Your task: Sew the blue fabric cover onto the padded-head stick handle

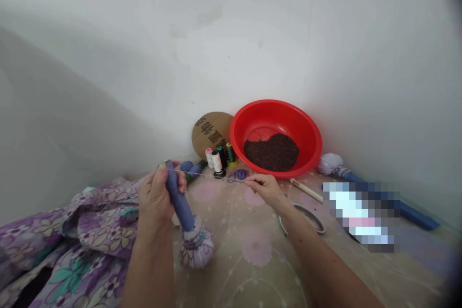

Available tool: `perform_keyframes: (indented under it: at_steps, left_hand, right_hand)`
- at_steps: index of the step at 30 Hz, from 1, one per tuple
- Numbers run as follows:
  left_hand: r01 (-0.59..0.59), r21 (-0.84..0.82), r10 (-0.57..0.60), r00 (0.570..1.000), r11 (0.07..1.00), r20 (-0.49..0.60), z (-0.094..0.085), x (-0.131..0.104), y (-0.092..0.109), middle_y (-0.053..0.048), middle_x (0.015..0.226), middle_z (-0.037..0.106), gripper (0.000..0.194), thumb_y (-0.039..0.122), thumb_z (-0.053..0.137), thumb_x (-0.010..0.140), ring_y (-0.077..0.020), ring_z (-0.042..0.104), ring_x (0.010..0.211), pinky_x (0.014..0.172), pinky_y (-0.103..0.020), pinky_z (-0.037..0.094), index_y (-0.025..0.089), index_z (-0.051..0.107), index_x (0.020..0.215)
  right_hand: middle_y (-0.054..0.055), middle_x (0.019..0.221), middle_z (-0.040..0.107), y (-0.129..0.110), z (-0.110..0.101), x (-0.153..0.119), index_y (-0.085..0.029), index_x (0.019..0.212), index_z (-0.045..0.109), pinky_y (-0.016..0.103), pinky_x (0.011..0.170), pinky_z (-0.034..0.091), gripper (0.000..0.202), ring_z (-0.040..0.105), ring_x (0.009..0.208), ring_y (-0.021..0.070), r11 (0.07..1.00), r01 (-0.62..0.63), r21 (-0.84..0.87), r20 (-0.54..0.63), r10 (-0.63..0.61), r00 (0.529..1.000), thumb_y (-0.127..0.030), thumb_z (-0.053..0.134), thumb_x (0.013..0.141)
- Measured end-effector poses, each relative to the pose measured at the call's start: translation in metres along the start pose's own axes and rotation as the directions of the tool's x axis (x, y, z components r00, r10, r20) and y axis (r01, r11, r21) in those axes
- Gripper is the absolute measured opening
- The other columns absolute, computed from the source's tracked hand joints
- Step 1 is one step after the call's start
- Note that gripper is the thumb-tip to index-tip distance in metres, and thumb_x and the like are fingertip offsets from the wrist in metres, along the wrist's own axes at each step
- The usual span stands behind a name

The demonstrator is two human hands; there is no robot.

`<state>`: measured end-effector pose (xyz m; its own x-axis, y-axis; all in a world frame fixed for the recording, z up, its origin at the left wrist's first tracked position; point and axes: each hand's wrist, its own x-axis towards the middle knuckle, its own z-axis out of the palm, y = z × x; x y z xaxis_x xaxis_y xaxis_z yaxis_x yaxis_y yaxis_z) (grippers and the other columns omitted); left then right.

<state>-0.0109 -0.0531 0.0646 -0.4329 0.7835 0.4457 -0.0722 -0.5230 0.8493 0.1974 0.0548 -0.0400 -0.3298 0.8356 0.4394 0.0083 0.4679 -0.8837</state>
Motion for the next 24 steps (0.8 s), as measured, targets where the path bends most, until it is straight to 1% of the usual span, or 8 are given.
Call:
perform_keyframes:
  at_steps: [6,8,11,13,16,19,22,24]
  left_hand:
    - [0.014,-0.168,-0.019,0.999,0.986,-0.028,0.003,-0.001,0.012,0.002,0.04,0.047,0.025,0.039,0.048,0.068,-0.0087,0.039,0.034,0.035,-0.02,0.032,0.015,0.053,0.075]
    - [0.054,-0.219,-0.071,0.995,0.974,-0.073,-0.002,0.001,0.014,0.003,0.04,0.045,0.026,0.041,0.046,0.069,-0.0078,0.037,0.034,0.035,-0.02,0.032,0.016,0.053,0.073]
    - [0.044,-0.311,-0.105,0.978,0.949,-0.181,-0.012,0.005,0.017,0.004,0.042,0.042,0.027,0.044,0.044,0.07,-0.0061,0.036,0.035,0.037,-0.018,0.034,0.018,0.052,0.072]
    - [0.018,-0.363,-0.101,0.973,0.932,-0.209,-0.017,0.006,0.018,0.005,0.044,0.042,0.027,0.045,0.043,0.071,-0.0049,0.036,0.035,0.037,-0.017,0.034,0.02,0.052,0.072]
    - [0.021,-0.372,-0.093,0.98,0.928,-0.178,-0.015,0.003,0.016,0.005,0.044,0.042,0.028,0.045,0.042,0.072,-0.0049,0.036,0.034,0.036,-0.017,0.034,0.019,0.052,0.074]
    - [0.094,-0.293,-0.132,0.985,0.951,-0.111,-0.004,-0.004,0.006,0.003,0.043,0.047,0.027,0.043,0.042,0.072,-0.0071,0.04,0.034,0.035,-0.018,0.033,0.017,0.051,0.074]
    - [0.172,-0.197,-0.182,0.983,0.965,-0.033,0.01,-0.011,-0.009,-0.001,0.045,0.055,0.029,0.04,0.043,0.072,-0.0084,0.043,0.033,0.032,-0.018,0.031,0.013,0.052,0.075]
    - [0.203,-0.186,-0.201,0.979,0.961,0.031,0.018,-0.014,-0.017,-0.005,0.054,0.061,0.03,0.04,0.045,0.071,-0.0092,0.048,0.036,0.034,-0.018,0.034,0.011,0.052,0.078]
  right_hand:
    - [-0.003,0.049,0.043,0.005,-0.008,0.001,-0.014,0.072,0.061,0.019,0.043,0.03,0.026,0.037,0.046,0.0079,0.998,-0.053,0.043,-0.122,0.058,0.991,-0.038,0.051,0.07]
    - [-0.002,0.05,0.045,0.007,-0.011,0.001,-0.014,0.073,0.061,0.02,0.044,0.032,0.028,0.039,0.046,0.0085,0.996,-0.073,0.049,-0.144,0.08,0.986,-0.041,0.051,0.069]
    - [0.0,0.054,0.05,0.009,-0.015,0.001,-0.014,0.072,0.06,0.021,0.045,0.033,0.028,0.042,0.049,0.0095,0.996,-0.079,0.047,-0.171,0.086,0.981,-0.041,0.052,0.068]
    - [0.0,0.056,0.051,0.011,-0.017,0.001,-0.014,0.071,0.06,0.021,0.045,0.033,0.027,0.043,0.05,0.01,0.997,-0.071,0.036,-0.187,0.077,0.979,-0.04,0.052,0.068]
    - [0.0,0.054,0.051,0.014,-0.016,0.0,-0.014,0.071,0.061,0.021,0.045,0.034,0.027,0.043,0.049,0.0098,0.998,-0.055,0.023,-0.182,0.058,0.982,-0.039,0.051,0.069]
    - [-0.001,0.051,0.05,0.009,-0.01,-0.002,-0.014,0.073,0.061,0.021,0.045,0.036,0.027,0.044,0.047,0.0094,0.999,-0.033,-0.003,-0.129,0.032,0.991,-0.038,0.051,0.069]
    - [0.001,0.056,0.056,-0.004,-0.004,-0.005,-0.014,0.069,0.063,0.023,0.052,0.039,0.023,0.049,0.053,0.0119,0.997,0.047,-0.067,-0.084,-0.053,0.995,-0.034,0.053,0.069]
    - [0.003,0.063,0.061,-0.017,0.001,-0.007,-0.015,0.068,0.064,0.025,0.058,0.042,0.019,0.054,0.06,0.0145,0.986,0.128,-0.103,-0.064,-0.135,0.989,-0.031,0.053,0.069]
